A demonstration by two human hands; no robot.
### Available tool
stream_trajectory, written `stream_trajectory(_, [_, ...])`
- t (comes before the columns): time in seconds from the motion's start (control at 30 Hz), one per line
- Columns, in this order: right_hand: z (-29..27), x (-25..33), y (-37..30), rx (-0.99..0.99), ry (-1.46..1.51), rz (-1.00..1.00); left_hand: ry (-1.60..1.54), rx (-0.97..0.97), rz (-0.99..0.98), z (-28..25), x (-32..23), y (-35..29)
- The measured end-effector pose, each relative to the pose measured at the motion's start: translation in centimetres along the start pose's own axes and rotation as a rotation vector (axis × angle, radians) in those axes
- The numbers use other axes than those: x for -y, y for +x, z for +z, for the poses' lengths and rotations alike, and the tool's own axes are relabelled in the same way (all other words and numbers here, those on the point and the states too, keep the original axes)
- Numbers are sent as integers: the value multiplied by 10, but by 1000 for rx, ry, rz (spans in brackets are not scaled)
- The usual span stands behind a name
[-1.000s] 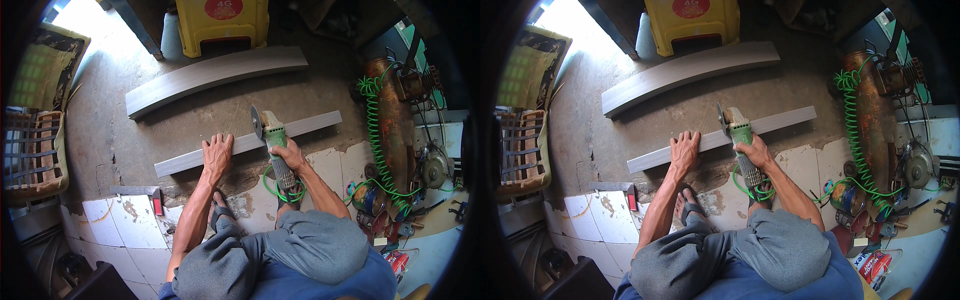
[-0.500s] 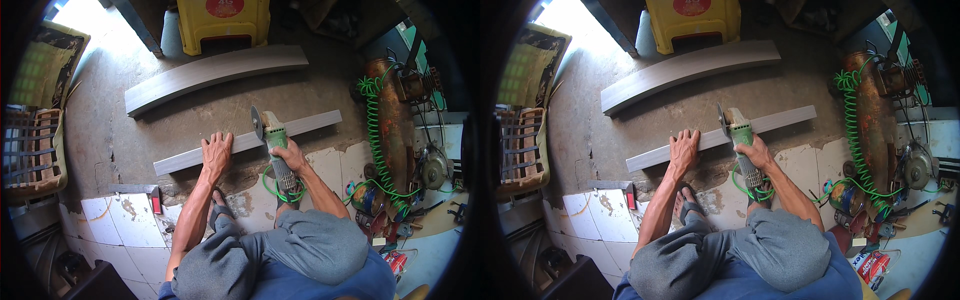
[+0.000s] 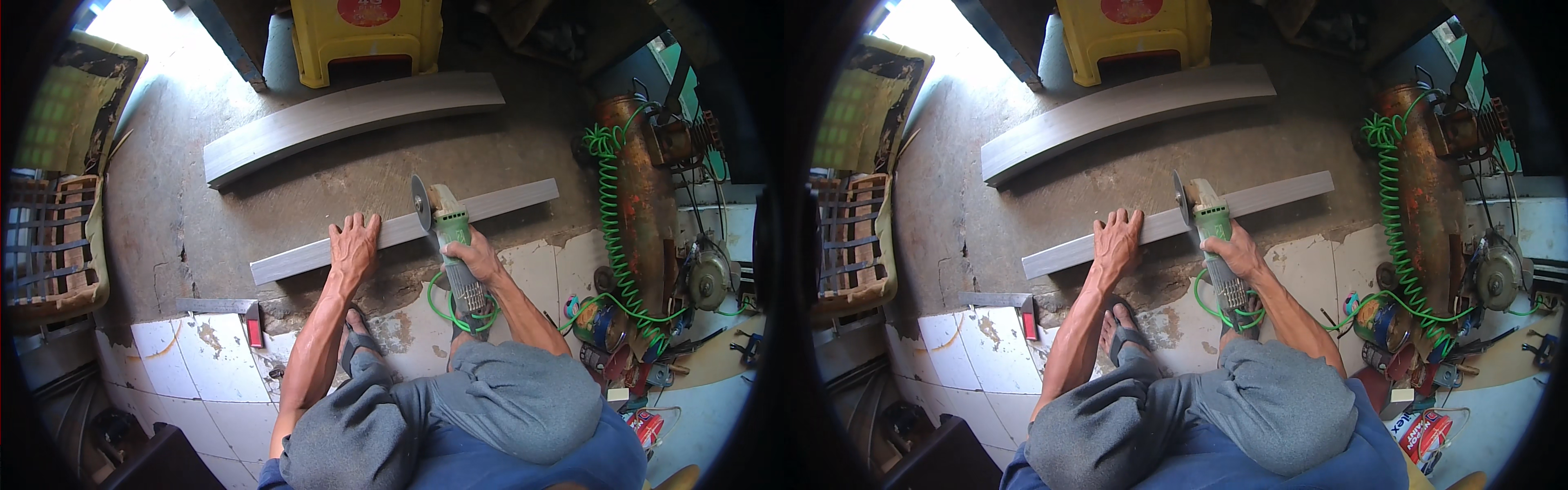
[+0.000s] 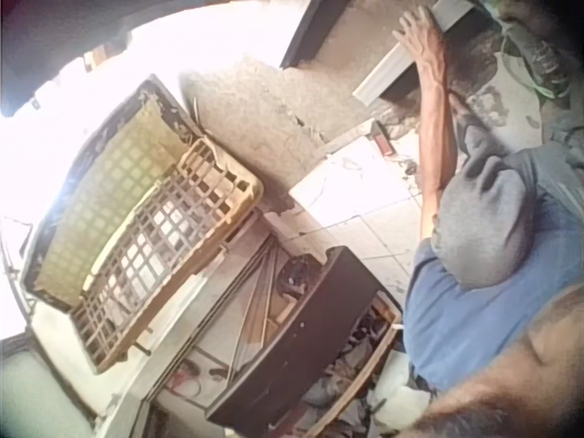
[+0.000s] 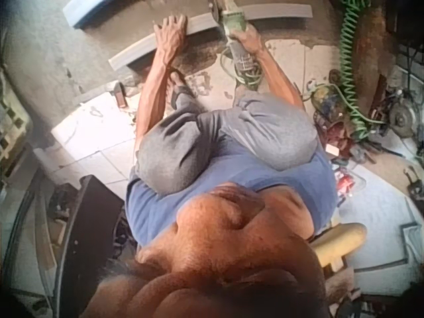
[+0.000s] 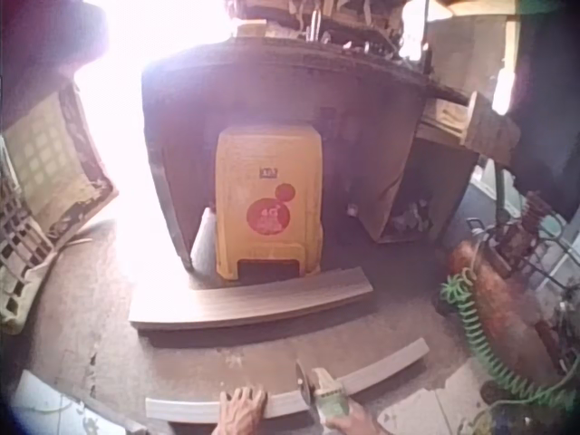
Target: The person measures and marks a metal beam using a square and pencil, then uses an angle grinder to cut the beam and smooth its edges while holding it on the floor with one hand.
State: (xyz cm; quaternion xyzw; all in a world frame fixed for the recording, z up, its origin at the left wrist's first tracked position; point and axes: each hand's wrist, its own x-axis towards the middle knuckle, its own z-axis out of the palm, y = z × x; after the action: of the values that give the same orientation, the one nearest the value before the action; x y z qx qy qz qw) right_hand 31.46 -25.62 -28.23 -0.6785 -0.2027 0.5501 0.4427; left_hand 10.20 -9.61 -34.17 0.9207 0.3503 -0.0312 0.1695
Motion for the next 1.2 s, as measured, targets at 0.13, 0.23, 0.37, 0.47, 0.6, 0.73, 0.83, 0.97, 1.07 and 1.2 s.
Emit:
stream_trajectory(0.13, [0, -1, 0, -9, -39, 3, 2, -1, -7, -5, -2, 0])
stream_trajectory(0.23, [-1, -4, 1, -7, -40, 23, -9, 26, -12, -7, -2, 1])
stream_trajectory(0.37, [-2, -8, 0, 6, -24, -6, -3, 39, -15, -7, -1, 3])
stream_trajectory(0.47, [-3, -9, 0, 10, -33, 8, 9, 36, -12, -7, 1, 4])
stream_trajectory(0.6, [-2, -9, 0, 14, -18, 1, -10, 53, -6, -7, 2, 6])
stream_trajectory(0.73, [-2, -8, -2, 12, -16, -3, -3, 65, -6, -8, 4, 7])
stream_trajectory(0.83, [-2, -8, -3, 15, -23, -7, -15, 55, -13, -9, 4, 10])
stream_trajectory(0.97, [-1, -9, -4, 8, -20, -14, -21, 84, -17, -11, 4, 10])
stream_trajectory(1.07, [-2, -11, -4, 14, -67, -47, -29, 100, -24, -13, 4, 11])
stream_trajectory(1.2, [-4, -13, -4, 11, -56, -19, -8, 118, -16, -15, 6, 14])
